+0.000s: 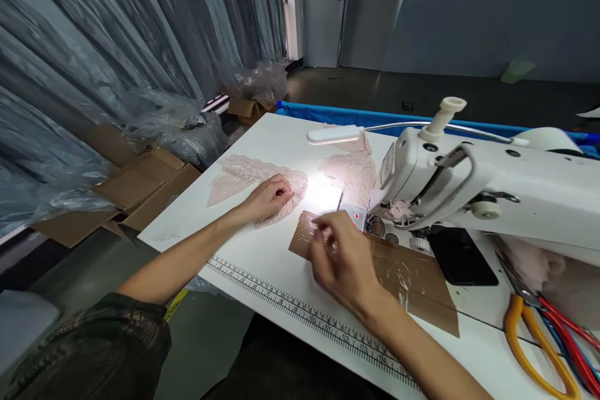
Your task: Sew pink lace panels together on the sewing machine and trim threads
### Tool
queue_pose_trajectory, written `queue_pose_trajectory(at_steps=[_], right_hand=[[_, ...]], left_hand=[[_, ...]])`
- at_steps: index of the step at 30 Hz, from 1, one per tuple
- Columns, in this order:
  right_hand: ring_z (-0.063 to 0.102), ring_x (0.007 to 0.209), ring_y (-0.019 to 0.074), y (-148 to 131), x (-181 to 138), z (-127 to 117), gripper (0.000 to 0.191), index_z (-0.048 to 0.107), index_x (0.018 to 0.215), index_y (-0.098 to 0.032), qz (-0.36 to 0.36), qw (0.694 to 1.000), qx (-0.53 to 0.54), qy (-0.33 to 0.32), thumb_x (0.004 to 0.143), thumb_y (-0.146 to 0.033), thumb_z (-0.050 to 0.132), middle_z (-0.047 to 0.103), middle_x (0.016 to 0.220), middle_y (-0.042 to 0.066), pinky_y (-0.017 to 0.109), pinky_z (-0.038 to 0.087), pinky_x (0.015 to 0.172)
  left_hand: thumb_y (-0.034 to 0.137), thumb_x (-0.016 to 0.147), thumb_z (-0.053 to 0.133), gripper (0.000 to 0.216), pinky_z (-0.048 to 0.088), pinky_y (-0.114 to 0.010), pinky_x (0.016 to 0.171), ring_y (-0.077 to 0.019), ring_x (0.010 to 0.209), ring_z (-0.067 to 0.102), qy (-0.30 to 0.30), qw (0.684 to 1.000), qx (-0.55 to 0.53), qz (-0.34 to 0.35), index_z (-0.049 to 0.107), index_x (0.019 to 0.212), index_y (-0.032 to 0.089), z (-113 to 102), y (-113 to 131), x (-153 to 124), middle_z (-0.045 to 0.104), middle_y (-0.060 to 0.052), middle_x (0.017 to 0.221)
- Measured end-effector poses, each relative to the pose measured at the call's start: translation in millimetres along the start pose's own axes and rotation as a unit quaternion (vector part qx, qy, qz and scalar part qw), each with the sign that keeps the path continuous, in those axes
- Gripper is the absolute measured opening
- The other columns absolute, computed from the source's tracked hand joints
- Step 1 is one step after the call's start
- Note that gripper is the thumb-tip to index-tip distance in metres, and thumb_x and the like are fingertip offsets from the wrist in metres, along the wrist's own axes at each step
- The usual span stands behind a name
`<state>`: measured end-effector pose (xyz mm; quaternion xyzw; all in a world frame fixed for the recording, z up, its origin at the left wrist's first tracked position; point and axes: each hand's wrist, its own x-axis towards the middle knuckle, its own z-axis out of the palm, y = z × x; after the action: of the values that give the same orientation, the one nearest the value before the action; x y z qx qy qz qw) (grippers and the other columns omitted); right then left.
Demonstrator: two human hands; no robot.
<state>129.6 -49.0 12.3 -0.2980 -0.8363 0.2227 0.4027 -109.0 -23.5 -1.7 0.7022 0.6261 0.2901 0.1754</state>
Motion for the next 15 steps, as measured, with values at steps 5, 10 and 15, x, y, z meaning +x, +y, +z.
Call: queue_pose_trajectory(at_steps=[5,10,15], right_hand=[[0.041,0.135,0.0319,30.2,30.3,39.5,0.052,0.041,0.146,-0.015,-0.034,0.976,-0.145,-0.160,0.095,-0.026,0.040,0.044,0.148,0.019,0.051,0.043,0.100],[0.034,0.141,0.0323,35.8,34.0,51.6,0.048,0.049,0.141,-0.013,-0.043,0.950,-0.218,-0.218,0.099,-0.030,0.034,0.045,0.150,0.016,0.048,0.036,0.103],[0.035,0.141,0.0309,34.1,31.5,49.6,0.045,0.052,0.138,-0.014,-0.043,0.955,-0.211,-0.203,0.099,-0.030,0.036,0.044,0.151,0.016,0.045,0.036,0.102]], left_hand=[[0.028,0.088,0.053,0.019,0.048,-0.036,0.089,-0.0195,0.087,0.057,0.014,0.998,-0.061,-0.011,0.055,0.071,0.020,3.1,-1.2,-0.1,0.059,-0.004,0.091],[0.025,0.085,0.057,0.014,0.041,-0.040,0.107,-0.0215,0.099,0.057,0.096,0.977,-0.179,-0.068,0.055,0.071,0.019,7.2,-11.4,7.1,0.060,-0.006,0.096],[0.025,0.090,0.046,0.014,0.051,-0.047,0.097,-0.0261,0.101,0.062,0.240,0.884,-0.364,-0.169,0.052,0.080,0.018,-33.4,-51.8,29.0,0.063,-0.010,0.085]])
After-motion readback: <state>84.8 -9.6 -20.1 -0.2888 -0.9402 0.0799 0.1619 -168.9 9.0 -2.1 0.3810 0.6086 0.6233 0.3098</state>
